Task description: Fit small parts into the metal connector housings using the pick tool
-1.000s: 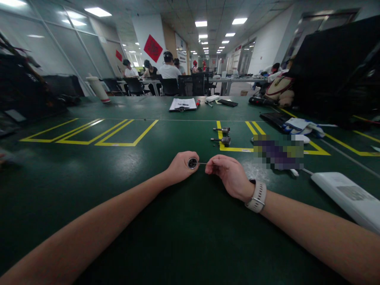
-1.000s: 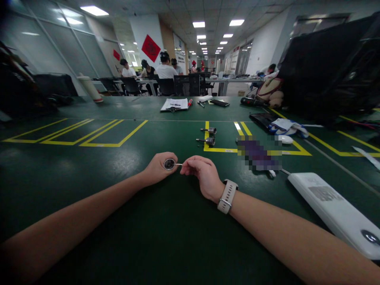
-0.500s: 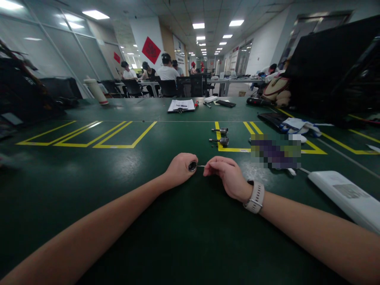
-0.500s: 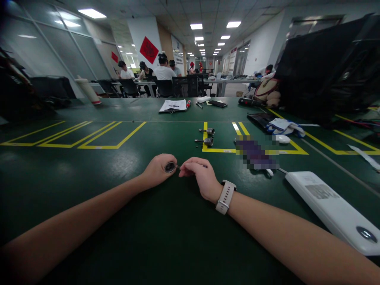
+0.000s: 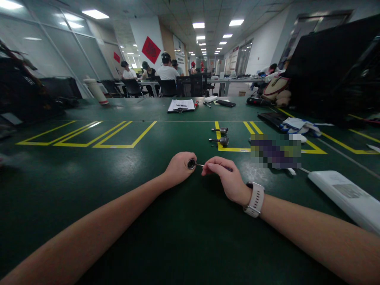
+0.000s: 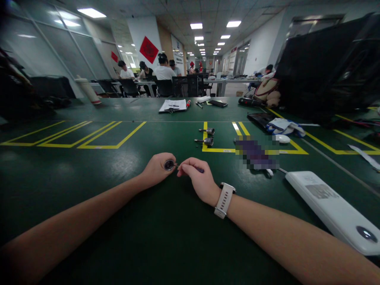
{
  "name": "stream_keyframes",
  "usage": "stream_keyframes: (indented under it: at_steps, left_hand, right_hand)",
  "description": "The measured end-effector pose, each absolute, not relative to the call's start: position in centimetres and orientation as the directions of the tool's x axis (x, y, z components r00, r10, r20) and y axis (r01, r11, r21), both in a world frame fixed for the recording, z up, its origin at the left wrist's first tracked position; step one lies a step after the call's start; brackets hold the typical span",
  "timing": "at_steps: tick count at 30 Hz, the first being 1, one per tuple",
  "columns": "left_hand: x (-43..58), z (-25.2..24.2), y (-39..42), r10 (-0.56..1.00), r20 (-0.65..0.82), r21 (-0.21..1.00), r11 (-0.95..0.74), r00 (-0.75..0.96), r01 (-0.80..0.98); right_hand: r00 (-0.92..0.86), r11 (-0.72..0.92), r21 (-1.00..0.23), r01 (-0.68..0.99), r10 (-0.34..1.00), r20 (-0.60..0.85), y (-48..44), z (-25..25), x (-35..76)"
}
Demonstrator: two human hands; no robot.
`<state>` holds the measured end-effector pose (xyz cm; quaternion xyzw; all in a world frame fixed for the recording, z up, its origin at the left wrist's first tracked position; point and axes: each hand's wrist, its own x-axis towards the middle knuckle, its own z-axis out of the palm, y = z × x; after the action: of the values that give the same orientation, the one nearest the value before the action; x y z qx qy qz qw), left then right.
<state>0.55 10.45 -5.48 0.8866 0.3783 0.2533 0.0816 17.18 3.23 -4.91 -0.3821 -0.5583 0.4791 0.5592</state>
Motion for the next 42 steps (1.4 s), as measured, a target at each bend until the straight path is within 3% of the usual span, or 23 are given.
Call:
stream_keyframes:
  at_steps: [6,13,17,34,42]
  left_hand:
    - [0.58,-5.46,10.37,0.664,0.391,0.237,-0.741,0.637,0.628]
    - [0.47,-5.54,10.60,0.735,0.386,0.425,-0.678,0.558,0.600]
    - [0.45,-5.56,10.67,0.749,0.378,0.463,-0.662,0.544,0.590]
    - [0.37,-5.59,10.68,0.742,0.372,0.415,-0.670,0.557,0.615]
    - [0.64,-5.15,10.41,0.704,0.357,0.385,-0.710,0.614,0.590]
  right_hand:
    - [-0.112,0.096,-0.959,-0.268,0.985,0.129,3.80,-5.23,17.43]
    - [-0.118,0.046,-0.938,-0.342,0.989,0.091,4.07,-5.45,17.53]
    - [-0.128,0.028,-0.933,-0.359,0.989,0.079,4.05,-5.26,17.52]
    - [-0.022,0.099,-0.916,-0.390,0.993,0.116,4.11,-5.22,17.43]
    - [-0.126,0.069,-0.931,-0.359,0.985,0.122,3.86,-5.15,17.30]
